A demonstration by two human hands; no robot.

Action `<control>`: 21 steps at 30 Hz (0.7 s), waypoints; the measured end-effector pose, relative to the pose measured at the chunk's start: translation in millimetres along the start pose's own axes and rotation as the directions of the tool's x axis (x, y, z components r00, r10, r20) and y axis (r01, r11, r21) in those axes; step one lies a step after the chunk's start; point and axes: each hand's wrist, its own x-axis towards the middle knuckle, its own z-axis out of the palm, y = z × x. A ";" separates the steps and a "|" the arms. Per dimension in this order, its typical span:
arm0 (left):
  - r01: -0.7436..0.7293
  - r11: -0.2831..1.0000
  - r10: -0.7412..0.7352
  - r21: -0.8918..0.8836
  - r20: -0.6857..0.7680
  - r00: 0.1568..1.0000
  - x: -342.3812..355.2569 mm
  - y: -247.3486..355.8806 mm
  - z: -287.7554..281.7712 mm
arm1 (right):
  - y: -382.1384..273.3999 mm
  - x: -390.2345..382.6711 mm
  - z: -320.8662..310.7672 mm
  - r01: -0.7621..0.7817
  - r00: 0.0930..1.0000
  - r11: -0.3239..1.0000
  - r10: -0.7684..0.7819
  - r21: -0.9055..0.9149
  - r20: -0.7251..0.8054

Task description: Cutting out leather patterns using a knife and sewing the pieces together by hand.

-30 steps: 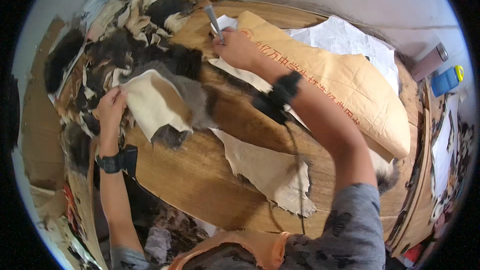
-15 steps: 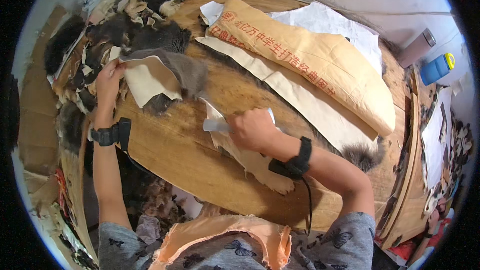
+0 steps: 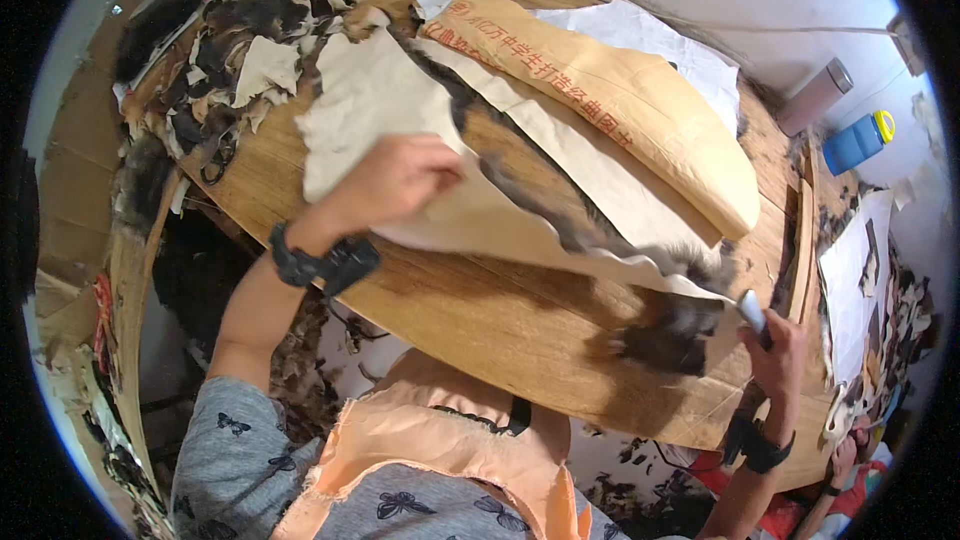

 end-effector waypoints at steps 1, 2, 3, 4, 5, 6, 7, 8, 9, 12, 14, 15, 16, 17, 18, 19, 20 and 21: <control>-0.040 0.998 0.039 -0.045 -0.028 0.999 4.0 11.7 23.2 | 17.6 -10.2 -8.1 -0.051 0.998 0.996 0.048 -0.067 -0.049; -0.070 0.995 0.066 -0.077 -0.060 0.996 4.0 24.0 45.9 | 35.0 -14.5 -14.2 -0.092 0.992 0.988 0.080 -0.123 -0.098; -0.096 0.985 0.086 -0.140 -0.074 0.994 3.3 38.2 70.3 | 51.0 -15.8 -23.2 -0.096 0.988 0.983 0.074 -0.159 -0.138; -0.119 0.973 0.104 -0.198 -0.084 0.991 1.7 50.3 89.5 | 70.6 -15.2 -27.8 -0.119 0.980 0.955 0.069 -0.272 -0.187; -0.075 0.934 0.097 -0.350 0.046 0.994 -0.4 62.6 95.5 | 105.5 -14.5 -30.4 -0.178 0.962 0.916 0.086 -0.360 -0.259; -0.010 0.873 0.110 -0.488 0.176 0.978 -1.8 73.4 93.9 | 128.8 -15.8 -31.5 -0.242 0.940 0.864 0.095 -0.442 -0.328; -0.008 0.888 0.142 -0.460 0.257 0.956 0.9 77.3 88.3 | 130.4 -18.0 -32.8 -0.326 0.921 0.780 0.136 -0.534 -0.364; -0.011 0.881 0.157 -0.473 0.270 0.950 3.3 66.9 85.6 | 130.8 -17.7 -35.1 -0.404 0.899 0.677 0.172 -0.615 -0.402; -0.240 0.931 0.294 -0.275 0.174 0.940 6.2 51.6 77.7 | 126.7 -17.5 -32.0 -0.466 0.875 0.652 0.240 -0.599 -0.420; 0.100 0.956 -0.072 -0.274 0.111 0.991 22.8 14.1 40.5 | 106.0 -23.4 -12.7 -0.353 0.887 0.831 0.151 -0.430 -0.436; 0.182 0.979 -0.183 -0.090 -0.008 0.983 33.8 -32.8 9.7 | 33.6 -8.2 3.5 -0.238 0.867 0.928 0.070 -0.286 -0.494; 0.165 0.983 -0.156 0.078 -0.103 0.982 38.4 -60.3 -2.8 | -3.3 -0.8 10.4 -0.211 0.870 0.941 0.057 -0.265 -0.490; 0.160 0.984 -0.152 0.076 -0.095 0.984 45.3 -82.0 -11.2 | -34.6 4.6 16.2 -0.183 0.872 0.952 0.042 -0.246 -0.487; 0.058 0.975 -0.023 0.216 -0.163 0.986 53.0 -100.7 -19.3 | -55.5 7.8 24.2 -0.091 0.883 0.969 -0.029 -0.232 -0.468; -0.038 0.935 0.120 0.354 -0.212 0.970 61.9 -115.0 -22.9 | -75.4 9.3 29.9 -0.017 0.904 0.981 -0.068 -0.194 -0.421; -0.057 0.939 0.132 0.340 -0.202 0.970 72.5 -130.0 -16.5 | -97.8 10.9 39.5 0.022 0.922 0.983 -0.091 -0.183 -0.376; -0.161 0.900 0.249 0.405 -0.176 0.952 79.2 -144.9 -13.6 | -119.6 16.1 50.5 0.067 0.942 0.978 -0.127 -0.199 -0.310; -0.265 0.848 0.365 0.458 -0.144 0.920 85.1 -155.6 -10.7 | -139.1 21.2 64.0 0.149 0.916 0.982 -0.183 -0.120 -0.357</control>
